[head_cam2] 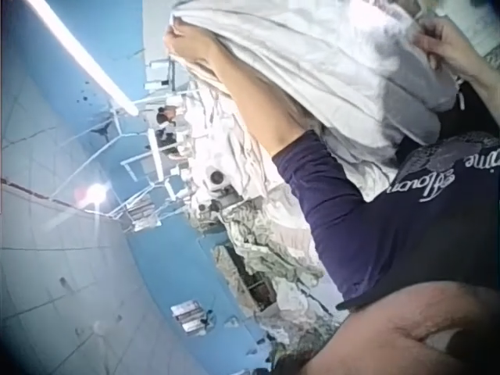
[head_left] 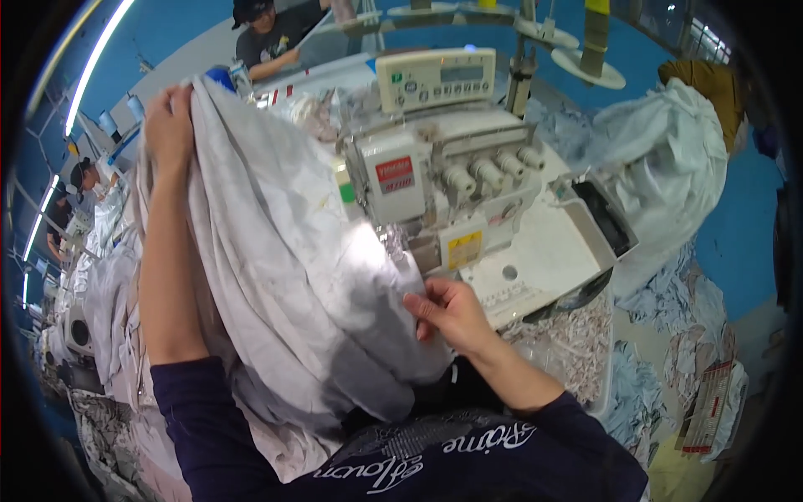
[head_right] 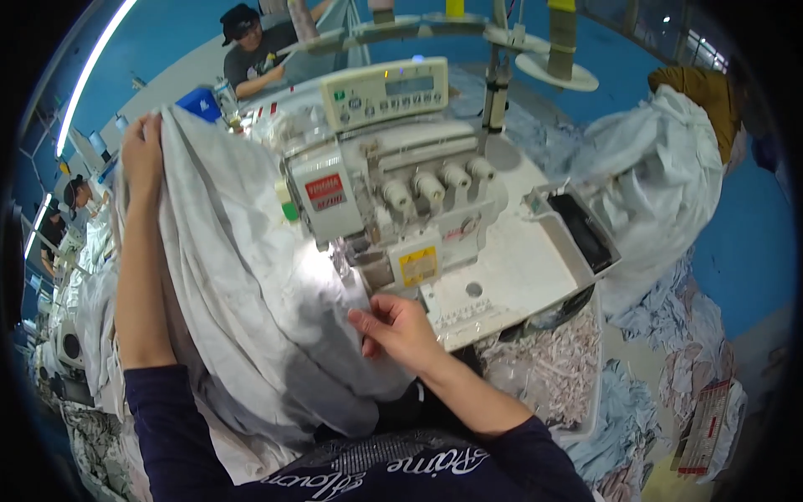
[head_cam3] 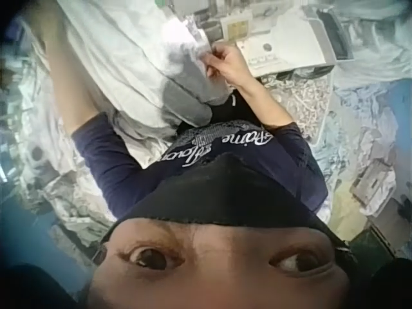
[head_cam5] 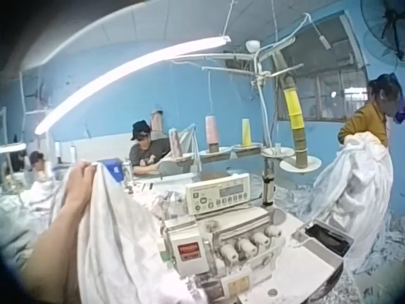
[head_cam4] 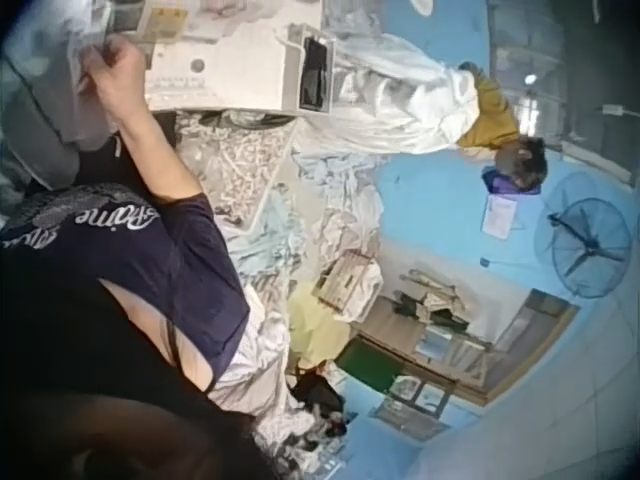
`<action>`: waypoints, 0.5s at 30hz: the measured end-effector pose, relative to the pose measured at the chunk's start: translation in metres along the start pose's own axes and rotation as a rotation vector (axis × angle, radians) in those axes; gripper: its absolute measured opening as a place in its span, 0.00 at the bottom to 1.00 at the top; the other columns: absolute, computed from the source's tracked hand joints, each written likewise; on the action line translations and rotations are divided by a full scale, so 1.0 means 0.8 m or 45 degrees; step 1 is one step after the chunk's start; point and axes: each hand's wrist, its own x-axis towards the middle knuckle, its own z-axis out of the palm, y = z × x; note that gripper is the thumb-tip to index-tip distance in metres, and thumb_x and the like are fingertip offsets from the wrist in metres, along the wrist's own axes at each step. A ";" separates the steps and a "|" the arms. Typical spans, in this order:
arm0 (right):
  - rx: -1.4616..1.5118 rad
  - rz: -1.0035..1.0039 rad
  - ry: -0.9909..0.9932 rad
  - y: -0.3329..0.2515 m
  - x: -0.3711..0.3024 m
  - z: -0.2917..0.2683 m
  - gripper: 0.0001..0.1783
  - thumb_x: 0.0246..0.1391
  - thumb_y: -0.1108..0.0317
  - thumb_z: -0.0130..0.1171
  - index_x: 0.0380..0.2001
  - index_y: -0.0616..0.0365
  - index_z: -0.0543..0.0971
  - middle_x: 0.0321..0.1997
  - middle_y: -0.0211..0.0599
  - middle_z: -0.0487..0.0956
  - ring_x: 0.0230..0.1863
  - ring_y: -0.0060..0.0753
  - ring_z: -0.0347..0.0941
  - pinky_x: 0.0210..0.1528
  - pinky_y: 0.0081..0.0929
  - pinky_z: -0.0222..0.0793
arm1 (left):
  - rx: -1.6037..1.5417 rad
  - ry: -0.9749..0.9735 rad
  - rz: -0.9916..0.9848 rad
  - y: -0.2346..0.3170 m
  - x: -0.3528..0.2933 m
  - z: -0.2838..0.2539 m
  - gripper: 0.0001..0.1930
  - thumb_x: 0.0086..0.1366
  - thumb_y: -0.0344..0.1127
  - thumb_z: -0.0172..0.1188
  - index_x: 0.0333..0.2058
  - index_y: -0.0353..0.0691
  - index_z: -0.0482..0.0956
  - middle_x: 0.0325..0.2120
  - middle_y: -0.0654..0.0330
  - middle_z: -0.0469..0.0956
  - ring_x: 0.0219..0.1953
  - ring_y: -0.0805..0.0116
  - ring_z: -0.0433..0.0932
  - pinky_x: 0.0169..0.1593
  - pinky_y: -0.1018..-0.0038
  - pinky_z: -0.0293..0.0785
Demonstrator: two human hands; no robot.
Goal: Sewing pieces of white fabric together using an industrial sewing machine to create pillow casings.
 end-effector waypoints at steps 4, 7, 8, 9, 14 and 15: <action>0.065 -0.006 -0.006 0.007 -0.002 0.003 0.12 0.53 0.63 0.60 0.23 0.60 0.73 0.17 0.27 0.72 0.16 0.16 0.69 0.18 0.14 0.64 | -0.261 -0.335 -0.205 -0.017 -0.086 0.013 0.13 0.58 0.40 0.56 0.33 0.33 0.78 0.30 0.48 0.76 0.36 0.54 0.73 0.41 0.68 0.67; 0.073 -0.003 -0.007 0.006 -0.003 0.004 0.12 0.54 0.64 0.59 0.23 0.60 0.73 0.17 0.27 0.72 0.15 0.16 0.69 0.18 0.14 0.63 | -0.171 -0.592 -0.206 -0.030 -0.176 0.023 0.15 0.58 0.38 0.56 0.39 0.34 0.77 0.38 0.46 0.75 0.43 0.52 0.72 0.48 0.63 0.65; 0.083 0.005 -0.017 0.007 -0.005 0.005 0.12 0.54 0.64 0.59 0.23 0.59 0.74 0.17 0.27 0.73 0.15 0.16 0.69 0.18 0.14 0.63 | -0.196 -0.683 -0.239 -0.032 -0.206 0.023 0.17 0.58 0.38 0.57 0.43 0.35 0.75 0.43 0.44 0.73 0.48 0.49 0.70 0.52 0.62 0.64; 0.078 -0.007 -0.030 0.006 -0.008 0.008 0.12 0.54 0.64 0.59 0.23 0.59 0.74 0.17 0.27 0.73 0.15 0.16 0.69 0.18 0.14 0.63 | -0.122 -0.732 -0.217 -0.048 -0.240 0.025 0.21 0.57 0.38 0.57 0.48 0.35 0.71 0.49 0.42 0.67 0.53 0.47 0.65 0.56 0.61 0.60; 0.089 -0.012 0.009 0.002 -0.008 0.004 0.12 0.54 0.64 0.59 0.23 0.60 0.74 0.17 0.27 0.74 0.15 0.17 0.68 0.19 0.15 0.64 | -0.096 -0.788 -0.120 -0.007 -0.290 0.015 0.30 0.54 0.35 0.60 0.55 0.34 0.62 0.60 0.42 0.52 0.62 0.44 0.53 0.62 0.59 0.50; 0.087 -0.018 0.008 -0.003 -0.010 0.006 0.12 0.54 0.64 0.59 0.23 0.60 0.74 0.17 0.27 0.74 0.15 0.17 0.68 0.19 0.15 0.64 | -0.098 -0.783 -0.118 0.001 -0.289 0.013 0.30 0.54 0.35 0.60 0.55 0.34 0.62 0.60 0.42 0.52 0.62 0.44 0.53 0.62 0.59 0.50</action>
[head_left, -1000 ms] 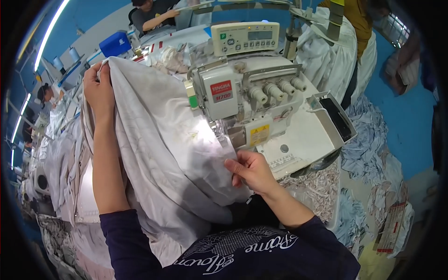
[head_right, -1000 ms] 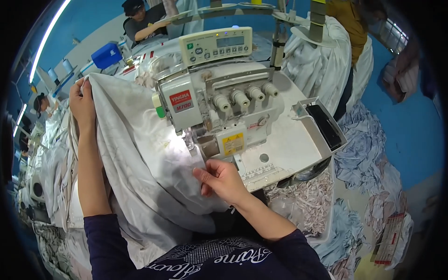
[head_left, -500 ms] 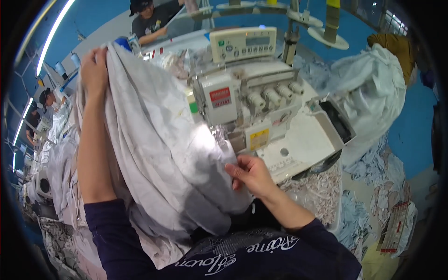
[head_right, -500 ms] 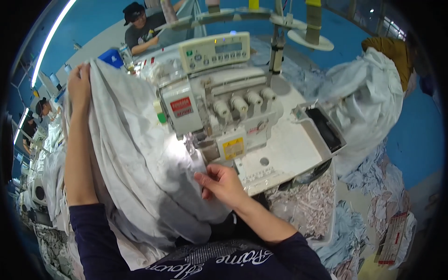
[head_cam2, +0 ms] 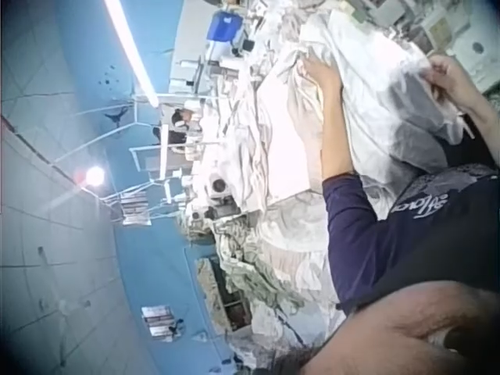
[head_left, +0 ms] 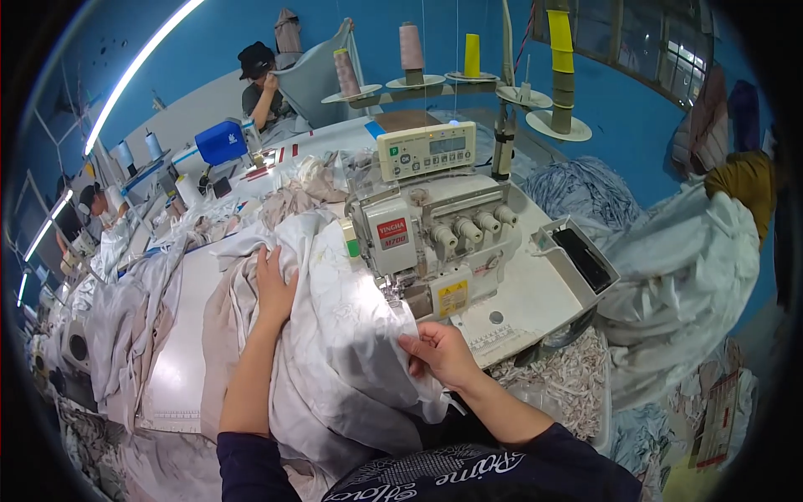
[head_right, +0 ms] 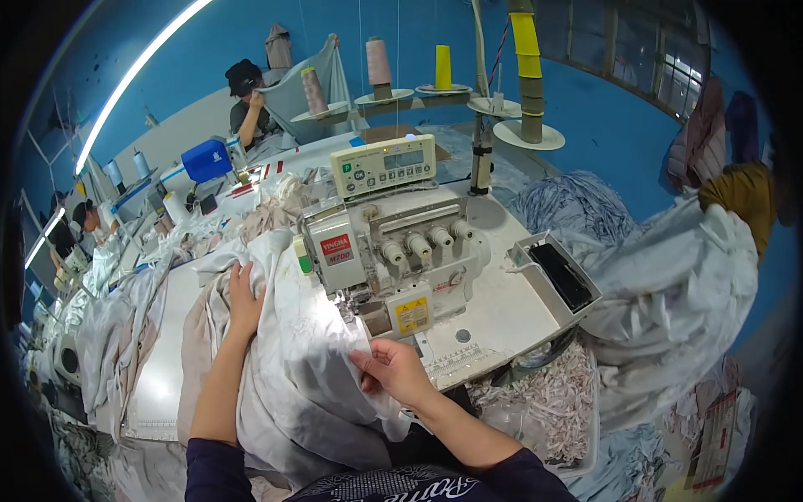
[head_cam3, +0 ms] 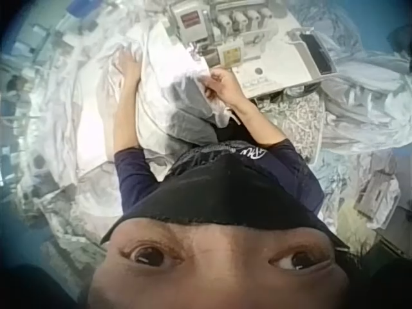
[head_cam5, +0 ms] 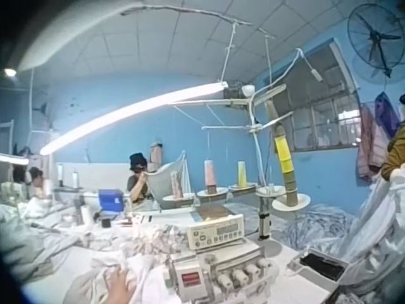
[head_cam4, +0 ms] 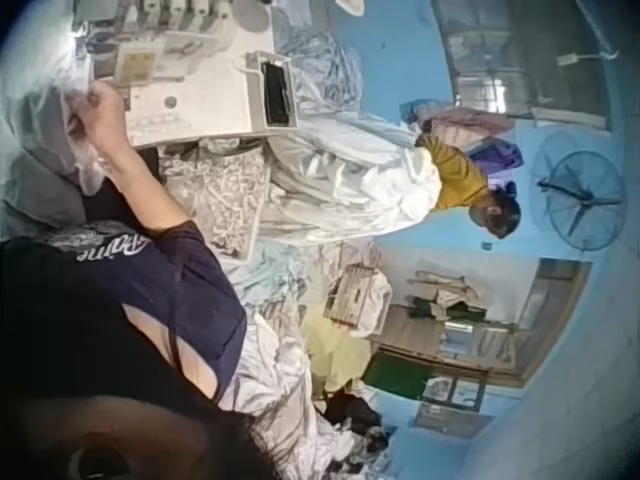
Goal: Sewing pieces of white fabric together using an industrial sewing machine to create pillow casings.
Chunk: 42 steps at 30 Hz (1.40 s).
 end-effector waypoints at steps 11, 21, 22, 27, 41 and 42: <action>-0.468 -1.470 0.894 -0.200 0.051 -0.086 0.10 0.57 0.67 0.53 0.38 0.62 0.75 0.29 0.28 0.71 0.26 0.15 0.63 0.29 0.15 0.59 | 0.343 0.183 0.109 -0.012 -0.023 0.011 0.21 0.57 0.27 0.52 0.51 0.38 0.66 0.58 0.46 0.58 0.56 0.48 0.61 0.57 0.63 0.58; -1.476 -1.016 0.808 -0.384 0.332 -0.150 0.27 0.48 0.50 0.59 0.51 0.49 0.74 0.54 0.46 0.71 0.60 0.42 0.59 0.60 0.35 0.55 | 0.275 0.153 0.071 -0.005 -0.019 0.012 0.20 0.56 0.27 0.52 0.50 0.39 0.68 0.57 0.47 0.59 0.55 0.48 0.62 0.56 0.63 0.59; -1.605 -1.010 0.940 -0.390 0.352 -0.157 0.29 0.47 0.48 0.58 0.52 0.47 0.74 0.57 0.49 0.69 0.65 0.46 0.53 0.64 0.36 0.50 | 0.245 0.163 0.077 0.002 -0.019 0.009 0.20 0.56 0.27 0.52 0.50 0.40 0.68 0.57 0.48 0.59 0.55 0.48 0.62 0.56 0.63 0.59; -1.853 -0.625 0.815 -0.405 0.416 -0.178 0.32 0.45 0.43 0.56 0.53 0.44 0.73 0.58 0.41 0.69 0.66 0.46 0.52 0.66 0.38 0.47 | 0.189 0.091 -0.054 0.000 -0.020 0.005 0.23 0.54 0.36 0.57 0.50 0.39 0.68 0.58 0.50 0.58 0.56 0.51 0.60 0.57 0.61 0.56; -1.824 -0.715 0.710 -0.406 0.451 -0.175 0.31 0.47 0.50 0.61 0.53 0.54 0.73 0.51 0.48 0.74 0.53 0.41 0.70 0.54 0.32 0.64 | 0.149 0.034 -0.165 -0.015 -0.024 0.004 0.18 0.59 0.30 0.48 0.49 0.38 0.69 0.56 0.47 0.62 0.55 0.50 0.63 0.58 0.62 0.58; -1.857 -0.775 0.728 -0.413 0.450 -0.175 0.31 0.46 0.50 0.61 0.52 0.53 0.73 0.50 0.49 0.75 0.53 0.42 0.70 0.54 0.32 0.65 | 0.034 0.033 -0.197 -0.022 -0.022 0.010 0.18 0.59 0.32 0.49 0.49 0.38 0.69 0.55 0.46 0.63 0.55 0.49 0.63 0.57 0.61 0.58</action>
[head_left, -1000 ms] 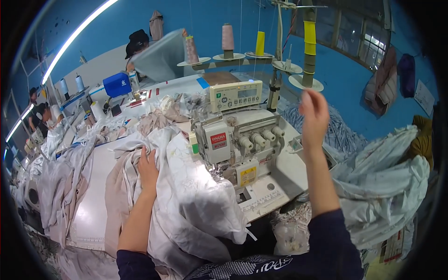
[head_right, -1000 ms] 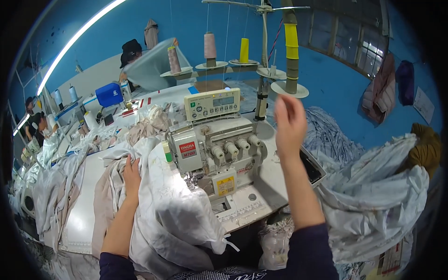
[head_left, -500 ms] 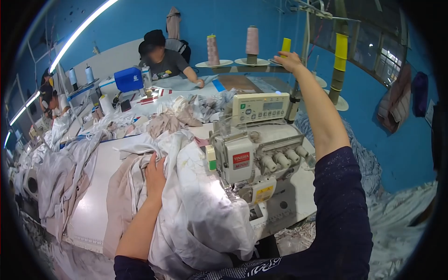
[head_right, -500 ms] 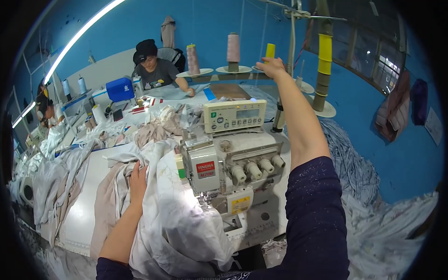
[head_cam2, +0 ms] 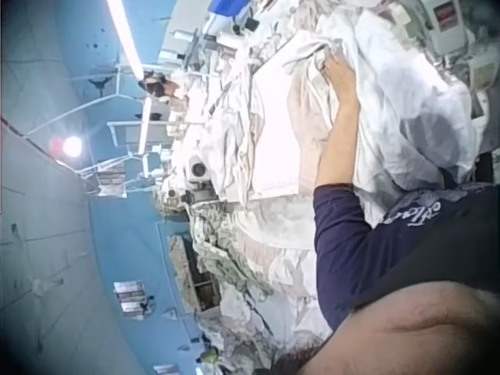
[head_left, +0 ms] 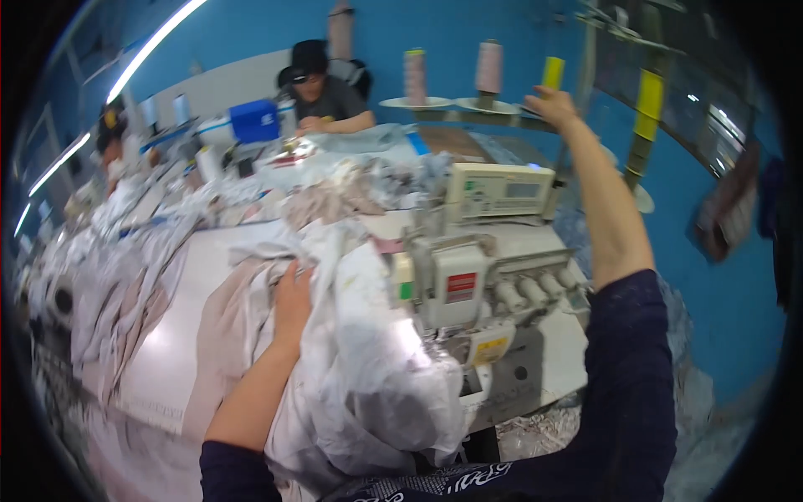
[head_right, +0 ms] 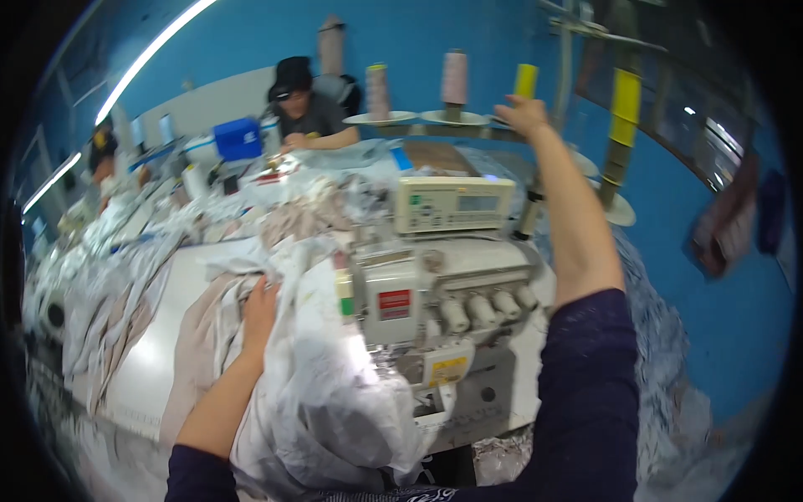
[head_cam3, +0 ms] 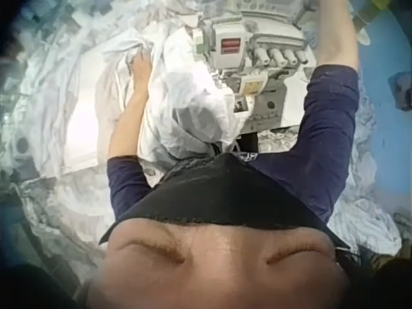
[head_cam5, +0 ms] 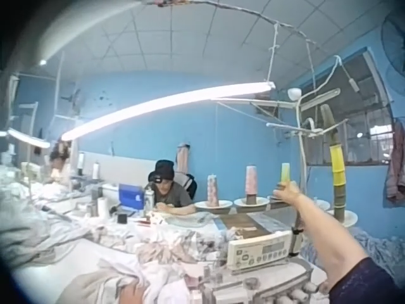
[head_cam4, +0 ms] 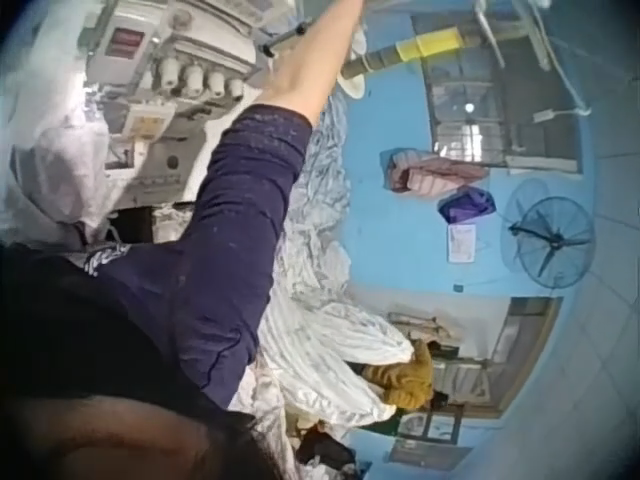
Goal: Sewing pieces of white fabric together using an industrial sewing machine to create pillow casings.
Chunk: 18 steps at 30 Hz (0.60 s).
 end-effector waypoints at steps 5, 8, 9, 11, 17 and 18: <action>-0.058 -0.165 0.310 0.055 0.049 -0.046 0.34 0.44 0.44 0.60 0.52 0.51 0.73 0.49 0.55 0.74 0.54 0.49 0.69 0.56 0.37 0.63 | 0.035 -0.044 0.112 0.049 0.008 -0.012 0.19 0.59 0.35 0.50 0.50 0.37 0.69 0.56 0.45 0.61 0.55 0.46 0.62 0.58 0.63 0.57; -0.114 -0.202 0.400 0.026 0.079 -0.040 0.33 0.44 0.43 0.60 0.53 0.48 0.73 0.49 0.56 0.74 0.53 0.50 0.69 0.56 0.37 0.63 | 0.025 -0.056 0.042 0.043 -0.003 -0.028 0.21 0.57 0.35 0.52 0.50 0.38 0.68 0.57 0.47 0.59 0.56 0.46 0.60 0.59 0.62 0.56; -0.165 -0.265 0.475 0.016 0.084 -0.042 0.33 0.44 0.43 0.60 0.53 0.46 0.73 0.48 0.56 0.74 0.53 0.50 0.69 0.55 0.37 0.64 | 0.003 -0.076 0.036 0.042 -0.005 -0.030 0.21 0.57 0.35 0.52 0.50 0.38 0.68 0.57 0.47 0.59 0.57 0.47 0.60 0.59 0.62 0.56; -0.138 -0.270 0.648 0.004 0.092 -0.055 0.32 0.44 0.44 0.60 0.52 0.44 0.74 0.46 0.56 0.75 0.50 0.49 0.71 0.53 0.37 0.65 | 0.022 -0.051 0.064 0.041 -0.004 -0.030 0.21 0.57 0.36 0.51 0.50 0.38 0.68 0.57 0.47 0.59 0.57 0.47 0.60 0.59 0.62 0.56; -0.190 -0.252 0.977 -0.042 0.040 -0.075 0.14 0.48 0.61 0.57 0.40 0.37 0.81 0.30 0.40 0.80 0.33 0.37 0.77 0.38 0.33 0.72 | 0.109 -0.077 0.063 0.009 0.000 -0.001 0.18 0.59 0.34 0.50 0.49 0.38 0.69 0.56 0.46 0.61 0.57 0.49 0.61 0.59 0.62 0.56; -0.096 -0.163 0.896 -0.062 0.025 -0.060 0.11 0.48 0.64 0.56 0.36 0.37 0.82 0.28 0.40 0.80 0.32 0.36 0.77 0.37 0.32 0.72 | 0.149 -0.051 0.060 -0.006 -0.003 0.006 0.18 0.60 0.34 0.50 0.49 0.37 0.69 0.56 0.46 0.61 0.57 0.49 0.61 0.59 0.63 0.56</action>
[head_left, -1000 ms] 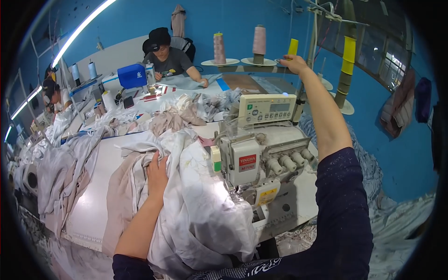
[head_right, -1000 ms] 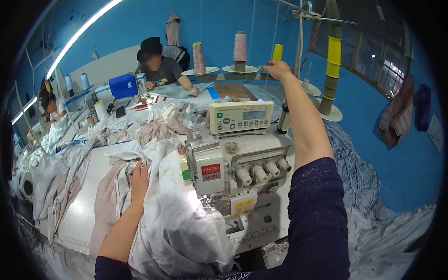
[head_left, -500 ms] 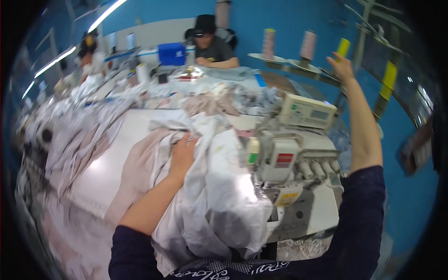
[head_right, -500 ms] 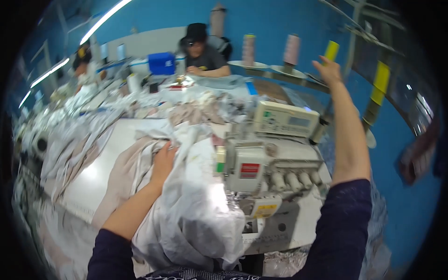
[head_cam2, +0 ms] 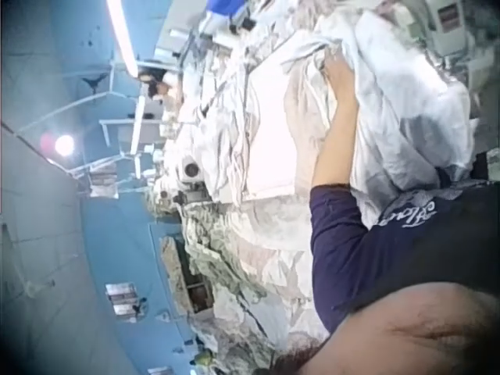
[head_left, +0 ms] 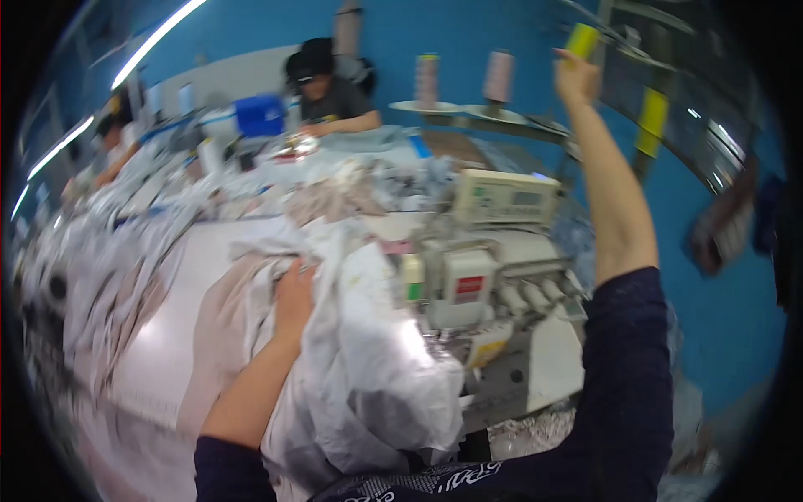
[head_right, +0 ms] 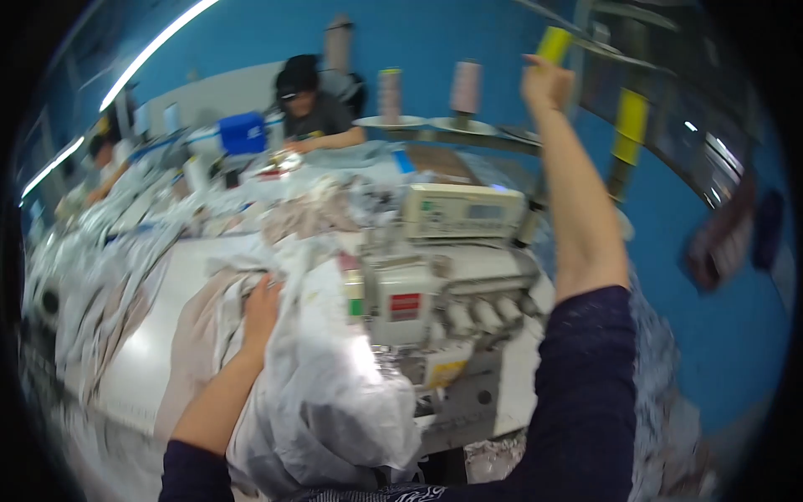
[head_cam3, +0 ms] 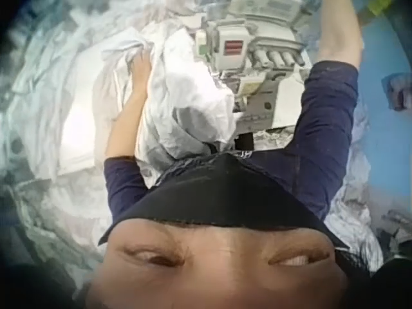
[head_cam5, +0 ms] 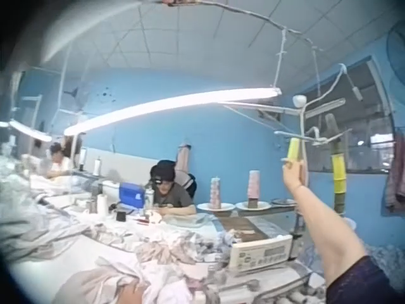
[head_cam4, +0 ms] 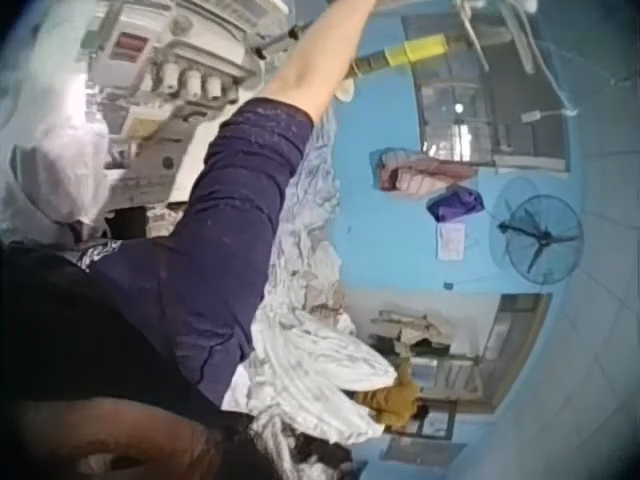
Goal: Sewing pieces of white fabric together using an industrial sewing machine to create pillow casings.
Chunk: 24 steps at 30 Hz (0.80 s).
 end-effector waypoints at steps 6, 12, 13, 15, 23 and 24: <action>0.476 0.310 -0.314 0.023 -0.092 -0.073 0.06 0.46 0.71 0.58 0.32 0.53 0.77 0.30 0.37 0.75 0.32 0.36 0.72 0.38 0.27 0.68 | -0.394 -0.050 -0.254 0.052 0.006 -0.031 0.19 0.60 0.33 0.49 0.50 0.38 0.69 0.55 0.48 0.63 0.56 0.49 0.62 0.59 0.63 0.56; 0.689 0.502 -0.854 0.043 -0.178 -0.240 0.07 0.47 0.76 0.56 0.26 0.53 0.68 0.27 0.26 0.70 0.29 0.19 0.67 0.34 0.18 0.64 | -0.291 -0.053 -0.130 0.061 0.012 -0.034 0.21 0.57 0.35 0.53 0.50 0.36 0.69 0.56 0.47 0.61 0.57 0.48 0.61 0.59 0.63 0.55; 0.667 0.485 -0.850 0.041 -0.177 -0.270 0.08 0.47 0.76 0.56 0.26 0.53 0.68 0.27 0.25 0.70 0.30 0.18 0.67 0.35 0.17 0.64 | -0.219 -0.049 -0.066 0.062 0.013 -0.031 0.21 0.57 0.34 0.53 0.50 0.36 0.69 0.56 0.48 0.61 0.56 0.49 0.61 0.59 0.63 0.56; 0.584 0.302 -0.734 0.017 -0.150 -0.316 0.07 0.49 0.75 0.56 0.26 0.53 0.68 0.28 0.25 0.71 0.33 0.18 0.68 0.38 0.17 0.64 | -0.132 -0.034 -0.028 0.052 0.007 -0.031 0.20 0.58 0.34 0.53 0.50 0.36 0.69 0.56 0.48 0.61 0.56 0.49 0.61 0.58 0.63 0.56; 0.488 -0.503 0.165 -0.007 0.122 -0.306 0.09 0.47 0.72 0.58 0.35 0.58 0.78 0.31 0.40 0.77 0.29 0.35 0.74 0.34 0.30 0.71 | -0.055 -0.011 0.018 0.021 0.006 -0.006 0.18 0.61 0.32 0.49 0.50 0.41 0.67 0.56 0.50 0.60 0.56 0.50 0.60 0.58 0.64 0.57; 0.377 -0.481 0.208 -0.006 0.144 -0.291 0.08 0.46 0.75 0.58 0.33 0.57 0.79 0.30 0.39 0.77 0.29 0.35 0.74 0.34 0.29 0.70 | -0.059 -0.015 0.024 0.024 0.007 -0.004 0.18 0.61 0.32 0.49 0.50 0.41 0.67 0.56 0.50 0.60 0.56 0.50 0.60 0.58 0.64 0.57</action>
